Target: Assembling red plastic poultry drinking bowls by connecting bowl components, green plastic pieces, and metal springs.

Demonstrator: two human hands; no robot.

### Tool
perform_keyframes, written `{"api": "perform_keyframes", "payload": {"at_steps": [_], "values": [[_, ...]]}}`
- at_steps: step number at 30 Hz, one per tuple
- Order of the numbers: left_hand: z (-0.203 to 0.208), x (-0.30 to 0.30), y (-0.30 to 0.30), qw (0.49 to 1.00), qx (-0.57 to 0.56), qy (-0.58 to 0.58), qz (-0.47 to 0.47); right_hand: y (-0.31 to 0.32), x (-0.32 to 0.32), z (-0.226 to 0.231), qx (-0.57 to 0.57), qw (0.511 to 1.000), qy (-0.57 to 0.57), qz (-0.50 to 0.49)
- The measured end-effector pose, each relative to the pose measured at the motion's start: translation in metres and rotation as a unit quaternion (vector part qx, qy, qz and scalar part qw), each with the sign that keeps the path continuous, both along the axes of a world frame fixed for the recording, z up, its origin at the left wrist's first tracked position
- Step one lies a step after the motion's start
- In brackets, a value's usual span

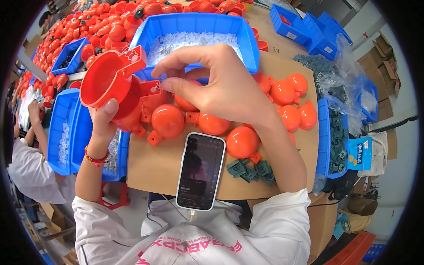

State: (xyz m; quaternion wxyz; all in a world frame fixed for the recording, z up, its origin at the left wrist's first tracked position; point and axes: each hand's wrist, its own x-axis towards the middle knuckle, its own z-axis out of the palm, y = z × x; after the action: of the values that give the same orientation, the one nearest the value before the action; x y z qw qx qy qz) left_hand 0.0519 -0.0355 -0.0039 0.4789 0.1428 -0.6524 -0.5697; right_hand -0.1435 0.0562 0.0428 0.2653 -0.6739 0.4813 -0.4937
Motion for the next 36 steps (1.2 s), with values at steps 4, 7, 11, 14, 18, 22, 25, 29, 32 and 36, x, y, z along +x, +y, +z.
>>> {"api": "perform_keyframes", "payload": {"at_steps": [4,7,11,14,18,22,25,29,32,36], "values": [[-0.006,-0.003,0.002,0.999,-0.031,0.007,0.012,-0.005,0.004,-0.009,-0.064,0.996,0.060,-0.006],[-0.009,-0.004,0.003,0.999,-0.027,0.017,0.021,-0.004,0.004,-0.012,-0.069,0.995,0.077,0.005],[-0.011,0.004,-0.002,1.000,0.021,0.018,-0.003,-0.006,0.006,-0.014,-0.063,0.996,0.066,-0.006],[-0.014,0.002,-0.002,0.997,0.043,0.057,-0.012,-0.009,0.004,-0.016,-0.116,0.989,0.097,-0.004],[-0.013,0.006,-0.003,0.999,0.030,0.024,-0.033,-0.002,0.013,-0.006,-0.141,0.984,0.108,0.003],[-0.009,0.006,-0.004,0.998,0.035,0.028,-0.052,0.005,0.005,0.007,-0.026,0.996,0.083,0.022],[-0.009,0.007,-0.004,0.996,0.060,0.041,-0.054,0.000,-0.009,0.014,0.043,0.996,0.020,0.081],[-0.018,0.007,-0.007,0.999,0.005,0.002,-0.032,-0.010,-0.008,-0.008,-0.064,0.995,0.028,0.072],[-0.018,0.007,-0.008,0.999,-0.021,-0.021,-0.028,0.003,-0.002,0.006,-0.057,0.993,0.096,0.028],[-0.019,0.006,-0.008,0.998,-0.034,-0.043,-0.021,0.005,-0.004,0.006,-0.061,0.993,0.099,0.027]]}}
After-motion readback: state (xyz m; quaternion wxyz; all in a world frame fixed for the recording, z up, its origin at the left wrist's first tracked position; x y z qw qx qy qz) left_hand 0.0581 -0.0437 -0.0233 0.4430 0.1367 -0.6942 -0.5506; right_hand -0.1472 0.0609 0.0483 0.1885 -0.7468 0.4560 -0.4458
